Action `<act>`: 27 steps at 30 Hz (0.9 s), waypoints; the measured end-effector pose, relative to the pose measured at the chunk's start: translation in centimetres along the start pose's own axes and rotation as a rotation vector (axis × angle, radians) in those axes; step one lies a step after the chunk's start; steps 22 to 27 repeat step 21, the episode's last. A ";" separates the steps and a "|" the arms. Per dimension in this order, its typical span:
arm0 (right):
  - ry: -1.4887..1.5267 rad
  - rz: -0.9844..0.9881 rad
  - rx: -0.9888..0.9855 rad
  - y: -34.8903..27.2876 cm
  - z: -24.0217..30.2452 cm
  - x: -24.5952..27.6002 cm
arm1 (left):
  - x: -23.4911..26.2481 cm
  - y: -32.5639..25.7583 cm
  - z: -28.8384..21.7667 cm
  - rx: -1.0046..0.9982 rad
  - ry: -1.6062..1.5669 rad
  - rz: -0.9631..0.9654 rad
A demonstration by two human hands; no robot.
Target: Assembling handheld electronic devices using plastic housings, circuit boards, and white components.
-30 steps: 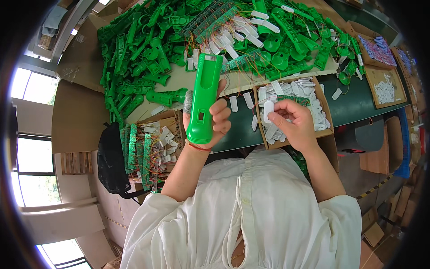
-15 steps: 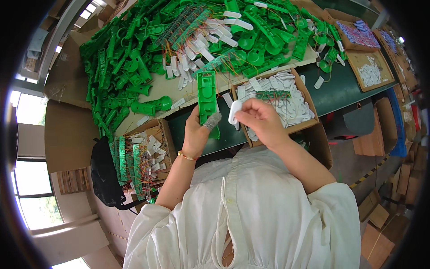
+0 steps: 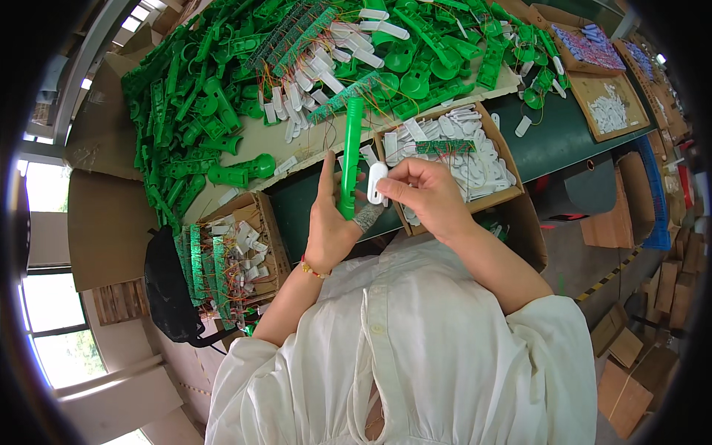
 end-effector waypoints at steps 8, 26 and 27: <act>-0.181 0.049 0.015 -0.5 -0.4 -1.5 | -0.7 -1.0 -0.9 -0.205 0.248 -0.083; -1.563 -0.214 0.378 3.2 1.4 5.7 | 1.1 -1.2 -2.0 -0.495 0.662 -0.304; -1.563 -0.214 0.378 3.2 1.4 5.7 | 1.1 -1.2 -2.0 -0.495 0.662 -0.304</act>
Point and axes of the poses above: each hand's wrist, its own y-axis towards the middle knuckle, its own x-axis out of the back of the hand, z = x × y, the point moved 7 cm from there along y, towards the middle knuckle, and after that the axes turned 4 degrees about -y, right-handed, at the moved point
